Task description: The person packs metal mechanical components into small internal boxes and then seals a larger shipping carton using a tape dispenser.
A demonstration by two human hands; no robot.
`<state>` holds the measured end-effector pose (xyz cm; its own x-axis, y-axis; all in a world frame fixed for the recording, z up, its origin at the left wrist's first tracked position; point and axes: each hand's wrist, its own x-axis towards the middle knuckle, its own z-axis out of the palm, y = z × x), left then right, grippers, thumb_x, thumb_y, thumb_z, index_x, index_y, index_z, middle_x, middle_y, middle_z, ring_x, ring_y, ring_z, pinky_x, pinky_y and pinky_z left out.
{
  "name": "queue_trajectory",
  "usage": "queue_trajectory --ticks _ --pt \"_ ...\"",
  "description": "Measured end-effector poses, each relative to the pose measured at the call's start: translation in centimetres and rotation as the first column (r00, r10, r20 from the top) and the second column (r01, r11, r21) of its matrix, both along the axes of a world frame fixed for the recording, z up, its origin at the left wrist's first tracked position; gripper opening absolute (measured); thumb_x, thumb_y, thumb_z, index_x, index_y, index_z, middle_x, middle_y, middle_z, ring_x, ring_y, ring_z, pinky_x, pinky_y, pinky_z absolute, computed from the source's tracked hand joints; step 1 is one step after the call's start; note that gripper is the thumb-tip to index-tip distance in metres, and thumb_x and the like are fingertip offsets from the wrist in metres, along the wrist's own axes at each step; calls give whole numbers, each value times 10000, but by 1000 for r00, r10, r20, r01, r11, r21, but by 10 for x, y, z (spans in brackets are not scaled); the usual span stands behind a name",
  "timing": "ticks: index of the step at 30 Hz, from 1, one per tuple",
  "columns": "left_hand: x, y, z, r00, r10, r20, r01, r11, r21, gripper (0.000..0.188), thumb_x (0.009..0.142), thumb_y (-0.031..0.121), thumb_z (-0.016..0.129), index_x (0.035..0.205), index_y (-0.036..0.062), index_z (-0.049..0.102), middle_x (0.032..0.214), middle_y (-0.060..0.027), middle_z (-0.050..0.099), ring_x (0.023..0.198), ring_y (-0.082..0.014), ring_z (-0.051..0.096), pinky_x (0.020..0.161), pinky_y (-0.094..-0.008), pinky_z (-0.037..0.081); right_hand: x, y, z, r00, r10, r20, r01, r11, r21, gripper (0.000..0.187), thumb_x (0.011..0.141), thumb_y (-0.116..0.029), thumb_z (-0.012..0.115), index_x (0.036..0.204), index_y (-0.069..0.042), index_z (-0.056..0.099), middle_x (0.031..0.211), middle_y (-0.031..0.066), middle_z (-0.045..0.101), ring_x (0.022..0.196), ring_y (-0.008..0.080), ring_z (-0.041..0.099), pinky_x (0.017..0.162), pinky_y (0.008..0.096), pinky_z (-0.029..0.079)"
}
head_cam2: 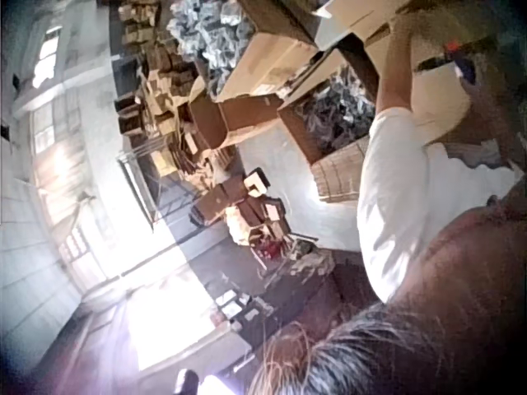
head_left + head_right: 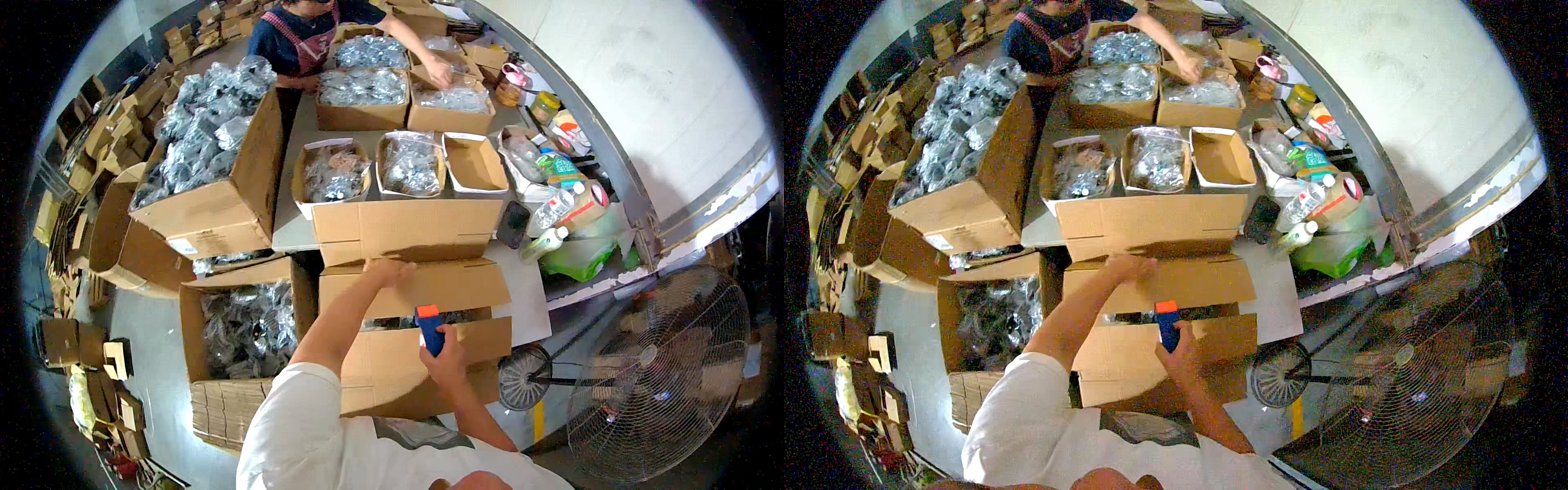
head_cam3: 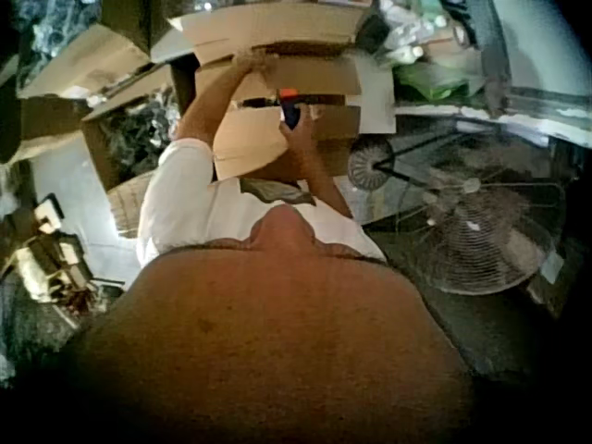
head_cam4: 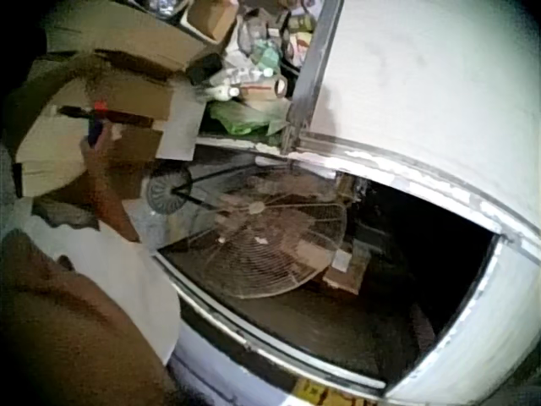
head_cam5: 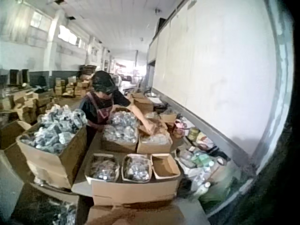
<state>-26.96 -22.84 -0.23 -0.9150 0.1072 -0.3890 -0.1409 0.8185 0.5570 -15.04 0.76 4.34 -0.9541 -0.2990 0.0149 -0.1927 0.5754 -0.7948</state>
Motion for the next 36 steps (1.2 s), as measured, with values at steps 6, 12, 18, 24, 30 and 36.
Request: queue_trajectory --ticks 6,12,18,24,30,36 --pt "93 12 -35 825 -140 -547 -174 858 -483 542 816 375 529 1254 67 443 1251 -157 489 1175 -327 440 983 -548 286 -14 -3 -7 994 -5 -110 3 1000 -18 521 685 -188 701 1118 -37 455 1022 182 491 971 335 495 852 402 410" --pt "175 99 -11 882 -58 -467 -149 907 -394 1097 576 451 766 1421 77 173 1485 -99 132 1350 -293 172 1022 -615 176 -24 0 -10 909 109 -403 -118 993 4 461 704 -162 673 1115 -11 526 1166 198 496 1068 356 494 919 411 407" --pt "162 99 3 950 16 -311 -131 926 -353 1104 579 442 766 1424 78 154 1490 -84 121 1342 -258 173 1022 -591 201 -17 1 11 949 210 -236 -218 976 -9 448 709 -142 657 1114 7 536 1207 223 500 1109 359 502 936 403 411" --pt "161 96 -3 927 -6 -375 -134 929 -344 1134 573 457 770 1421 44 140 1493 -105 110 1380 -281 96 1033 -621 166 -21 -3 8 940 241 -239 -237 970 47 463 716 -156 671 1121 17 530 1203 230 501 1086 366 515 931 404 413" --pt "151 94 -7 892 17 -451 -173 936 -306 1100 593 433 756 1415 27 148 1488 -113 136 1383 -272 113 1035 -627 155 -26 -5 -3 953 254 -167 -259 966 -11 553 701 -177 682 1174 32 488 1271 246 438 1156 377 458 972 420 381" --pt "143 93 -22 795 -14 -607 -270 888 -374 1068 628 424 724 1416 26 121 1485 -113 164 1374 -261 158 1020 -650 132 0 7 -4 945 227 -236 -225 974 37 456 751 -161 648 1146 23 515 1184 232 516 1071 378 525 910 402 430"
